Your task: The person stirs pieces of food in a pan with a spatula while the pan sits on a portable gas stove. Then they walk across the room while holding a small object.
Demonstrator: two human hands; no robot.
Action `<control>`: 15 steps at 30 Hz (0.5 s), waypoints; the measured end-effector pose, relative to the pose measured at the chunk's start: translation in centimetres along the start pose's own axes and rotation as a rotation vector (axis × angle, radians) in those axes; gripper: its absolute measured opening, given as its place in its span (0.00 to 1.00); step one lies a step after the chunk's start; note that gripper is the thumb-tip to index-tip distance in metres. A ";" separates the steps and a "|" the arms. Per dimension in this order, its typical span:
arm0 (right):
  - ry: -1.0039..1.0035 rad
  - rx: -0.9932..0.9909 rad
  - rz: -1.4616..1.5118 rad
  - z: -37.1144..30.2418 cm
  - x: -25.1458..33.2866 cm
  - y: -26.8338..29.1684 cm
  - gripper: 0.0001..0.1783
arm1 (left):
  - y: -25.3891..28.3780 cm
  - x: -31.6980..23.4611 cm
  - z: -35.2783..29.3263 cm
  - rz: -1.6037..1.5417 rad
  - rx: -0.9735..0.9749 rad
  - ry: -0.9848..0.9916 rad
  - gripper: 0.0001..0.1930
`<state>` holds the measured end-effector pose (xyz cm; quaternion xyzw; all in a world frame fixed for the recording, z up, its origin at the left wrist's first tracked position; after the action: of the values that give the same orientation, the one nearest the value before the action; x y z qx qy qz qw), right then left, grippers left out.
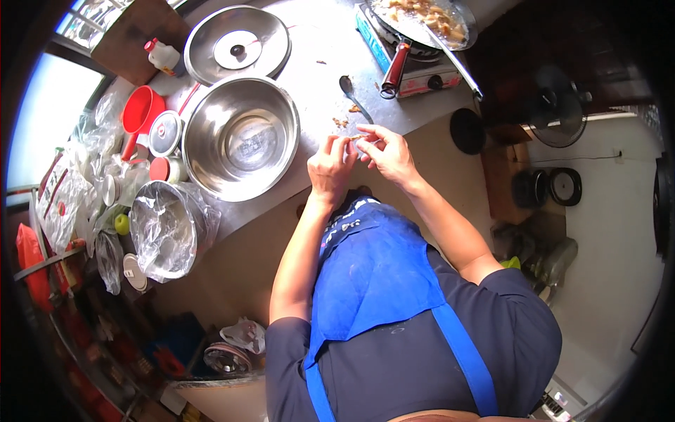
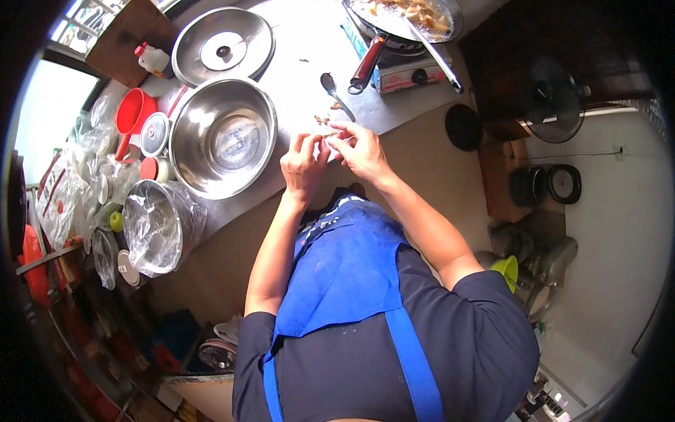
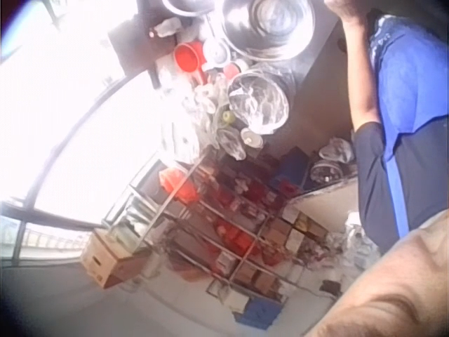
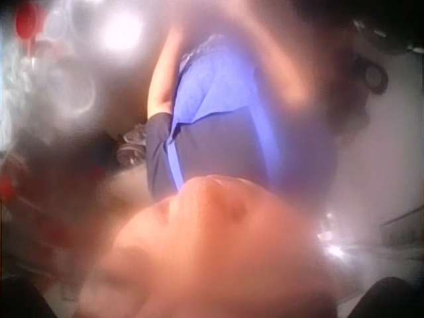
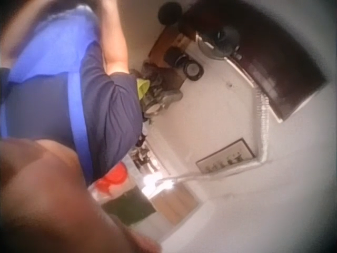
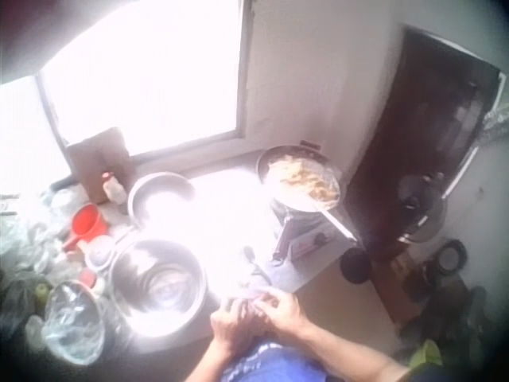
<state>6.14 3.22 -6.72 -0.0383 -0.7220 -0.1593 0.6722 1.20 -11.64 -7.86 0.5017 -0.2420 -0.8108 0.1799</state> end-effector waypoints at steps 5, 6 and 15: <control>0.054 0.072 0.154 -0.5 1.1 -1.0 0.10 | 2.8 -1.3 -0.7 -0.127 -0.005 0.025 0.10; 0.051 0.074 0.155 -0.6 1.5 -1.1 0.10 | 3.3 -1.6 -0.9 -0.125 -0.004 0.027 0.10; -0.135 0.125 0.655 -1.5 3.6 -2.5 0.09 | 4.1 -1.1 -2.2 -1.246 0.268 0.879 0.06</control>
<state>6.53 -0.11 -3.51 -0.2373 -0.7226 0.1126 0.6394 3.90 -14.85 -5.59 0.8385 0.0825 -0.4527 -0.2919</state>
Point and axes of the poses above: each hand's wrist, its own z-axis towards the middle knuckle, its own y-axis out of the back of the hand, x = y × z, the point moved 4 cm from there along z, towards the middle knuckle, and after that the axes turned 13 degrees about y, right-handed, at the moved point
